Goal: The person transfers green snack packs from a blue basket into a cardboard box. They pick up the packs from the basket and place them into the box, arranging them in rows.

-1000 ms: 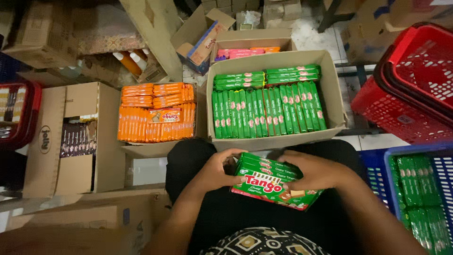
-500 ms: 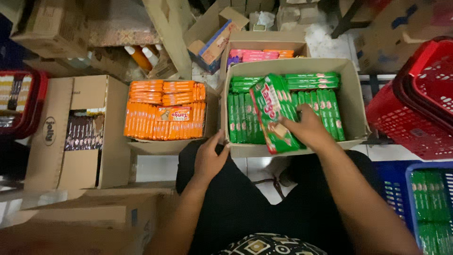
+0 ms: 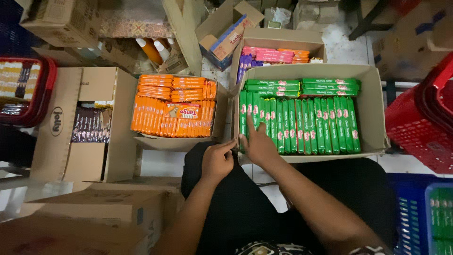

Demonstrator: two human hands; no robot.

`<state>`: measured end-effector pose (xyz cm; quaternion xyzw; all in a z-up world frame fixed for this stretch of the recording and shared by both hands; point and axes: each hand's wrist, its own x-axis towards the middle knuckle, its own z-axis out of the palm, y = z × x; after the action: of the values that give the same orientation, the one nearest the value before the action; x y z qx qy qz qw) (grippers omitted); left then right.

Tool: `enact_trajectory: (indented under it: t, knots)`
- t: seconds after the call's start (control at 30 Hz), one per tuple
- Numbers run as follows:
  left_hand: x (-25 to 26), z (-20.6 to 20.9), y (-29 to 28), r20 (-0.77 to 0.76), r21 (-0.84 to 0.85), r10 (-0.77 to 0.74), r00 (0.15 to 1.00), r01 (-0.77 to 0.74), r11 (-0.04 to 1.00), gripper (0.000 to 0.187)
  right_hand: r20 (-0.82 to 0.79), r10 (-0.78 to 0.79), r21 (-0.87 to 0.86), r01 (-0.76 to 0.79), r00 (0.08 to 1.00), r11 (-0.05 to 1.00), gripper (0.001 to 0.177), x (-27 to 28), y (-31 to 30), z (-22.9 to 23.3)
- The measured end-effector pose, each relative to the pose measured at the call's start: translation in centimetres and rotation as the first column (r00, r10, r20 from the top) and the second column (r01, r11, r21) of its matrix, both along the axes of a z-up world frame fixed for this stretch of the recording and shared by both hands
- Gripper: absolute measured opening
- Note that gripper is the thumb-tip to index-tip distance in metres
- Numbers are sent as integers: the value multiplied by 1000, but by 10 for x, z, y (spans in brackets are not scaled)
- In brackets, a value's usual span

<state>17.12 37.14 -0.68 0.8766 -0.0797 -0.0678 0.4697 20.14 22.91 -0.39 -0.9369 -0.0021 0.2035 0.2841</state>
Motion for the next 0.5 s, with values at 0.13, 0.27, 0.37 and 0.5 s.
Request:
enact_trajectory:
  t: [0.13,0.27,0.37,0.5]
  knots:
    - [3,-8,2,-10,-3,-3,1000,3,1000,37,48,57,-76,-53,997,996,58,6,-9,-6]
    - [4,1,-2,-1,2,-13,1000,13,1000,40,255,223,-278,-150,941,949,58,21,-11,-22]
    - [7,-22,1,22,4,5,1000,-5,1000,38,323,296,-228,-230,899,946,53,19,-4,-37]
    - [5,-19,-1,-38,-3,21,999,-22,1000,39,297,298,-286,-214,907,934,55,22,-5,-46]
